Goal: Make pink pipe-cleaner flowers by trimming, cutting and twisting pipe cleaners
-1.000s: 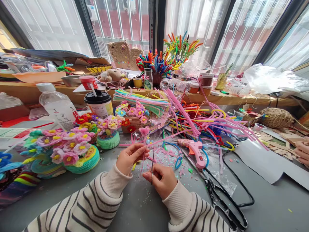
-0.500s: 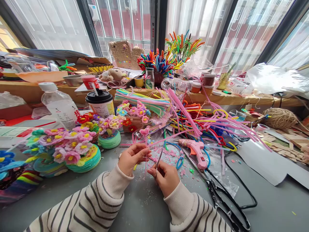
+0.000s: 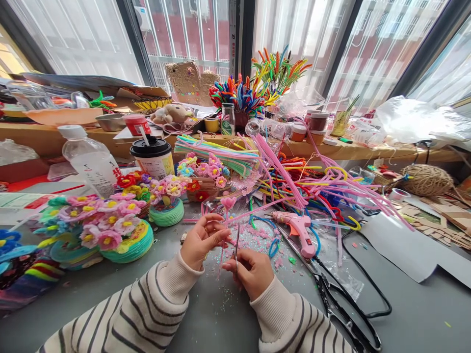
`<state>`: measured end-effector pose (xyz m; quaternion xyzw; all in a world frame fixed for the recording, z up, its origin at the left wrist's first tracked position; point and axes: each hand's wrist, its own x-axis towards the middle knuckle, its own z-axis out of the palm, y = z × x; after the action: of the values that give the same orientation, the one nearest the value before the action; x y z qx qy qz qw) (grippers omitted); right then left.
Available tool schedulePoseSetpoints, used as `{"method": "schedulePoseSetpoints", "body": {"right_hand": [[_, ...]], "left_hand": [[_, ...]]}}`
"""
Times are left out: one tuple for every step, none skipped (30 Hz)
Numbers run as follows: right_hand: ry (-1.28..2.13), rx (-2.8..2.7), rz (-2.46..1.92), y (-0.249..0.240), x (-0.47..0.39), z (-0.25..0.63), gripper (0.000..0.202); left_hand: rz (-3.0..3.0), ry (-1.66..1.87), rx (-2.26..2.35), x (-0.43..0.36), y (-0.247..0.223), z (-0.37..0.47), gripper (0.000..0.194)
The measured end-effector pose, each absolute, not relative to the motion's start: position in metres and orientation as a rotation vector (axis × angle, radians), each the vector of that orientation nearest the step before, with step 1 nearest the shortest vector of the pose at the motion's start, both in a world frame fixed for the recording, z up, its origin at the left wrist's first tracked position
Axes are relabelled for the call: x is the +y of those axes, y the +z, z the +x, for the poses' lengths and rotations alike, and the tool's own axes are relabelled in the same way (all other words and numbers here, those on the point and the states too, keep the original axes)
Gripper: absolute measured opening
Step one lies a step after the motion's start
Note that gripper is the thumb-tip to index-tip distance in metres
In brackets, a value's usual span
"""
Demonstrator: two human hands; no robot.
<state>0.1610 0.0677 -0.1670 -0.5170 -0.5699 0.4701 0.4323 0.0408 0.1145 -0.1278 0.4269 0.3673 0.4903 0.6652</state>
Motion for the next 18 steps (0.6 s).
{"method": "schedulePoseSetpoints", "body": {"right_hand": [[1.144, -1.443, -1.297, -0.168, 0.068, 0.162, 0.036], [1.119, -1.471, -1.297, -0.168, 0.068, 0.162, 0.038], [1.095, -1.502, -1.292, -0.168, 0.068, 0.162, 0.041], [1.074, -1.538, -1.283, -0.168, 0.068, 0.162, 0.043], [1.051, -1.573, -1.276, -0.167, 0.068, 0.162, 0.045], [1.026, -1.609, -1.272, -0.166, 0.068, 0.162, 0.048], [0.999, -1.641, -1.270, -0.164, 0.068, 0.161, 0.050], [0.973, -1.671, -1.267, -0.162, 0.068, 0.161, 0.052], [0.951, -1.696, -1.262, -0.160, 0.068, 0.160, 0.055], [0.934, -1.717, -1.253, -0.158, 0.068, 0.159, 0.057], [0.926, -1.733, -1.242, -0.157, 0.067, 0.159, 0.059], [0.929, -1.746, -1.233, -0.155, 0.067, 0.159, 0.060], [0.936, -1.757, -1.226, -0.154, 0.067, 0.158, 0.060], [0.945, -1.770, -1.223, -0.153, 0.066, 0.158, 0.061], [0.952, -1.783, -1.221, -0.153, 0.066, 0.158, 0.061], [0.956, -1.796, -1.219, -0.153, 0.066, 0.159, 0.061], [0.956, -1.806, -1.215, -0.153, 0.066, 0.159, 0.061], [0.954, -1.814, -1.208, -0.153, 0.066, 0.159, 0.061]], "left_hand": [[0.967, 1.110, 0.822, 0.114, -0.128, 0.041, 0.038], [0.972, 1.110, 0.816, 0.114, -0.128, 0.040, 0.038], [0.979, 1.107, 0.809, 0.114, -0.128, 0.040, 0.038], [0.986, 1.104, 0.800, 0.114, -0.128, 0.040, 0.038], [0.993, 1.101, 0.788, 0.114, -0.128, 0.040, 0.038], [0.999, 1.101, 0.778, 0.114, -0.128, 0.040, 0.038], [1.003, 1.100, 0.770, 0.114, -0.128, 0.040, 0.038], [1.006, 1.100, 0.766, 0.114, -0.128, 0.040, 0.038], [1.008, 1.098, 0.763, 0.114, -0.128, 0.040, 0.038], [1.012, 1.096, 0.760, 0.113, -0.128, 0.040, 0.038], [1.019, 1.093, 0.753, 0.113, -0.128, 0.040, 0.038], [1.028, 1.089, 0.744, 0.113, -0.128, 0.040, 0.038], [1.038, 1.086, 0.734, 0.113, -0.128, 0.040, 0.038], [1.047, 1.083, 0.724, 0.113, -0.128, 0.040, 0.038], [1.057, 1.079, 0.715, 0.113, -0.129, 0.040, 0.037], [1.063, 1.077, 0.709, 0.113, -0.129, 0.040, 0.037], [1.067, 1.075, 0.705, 0.113, -0.130, 0.041, 0.037], [1.074, 1.071, 0.701, 0.113, -0.130, 0.041, 0.037]]}}
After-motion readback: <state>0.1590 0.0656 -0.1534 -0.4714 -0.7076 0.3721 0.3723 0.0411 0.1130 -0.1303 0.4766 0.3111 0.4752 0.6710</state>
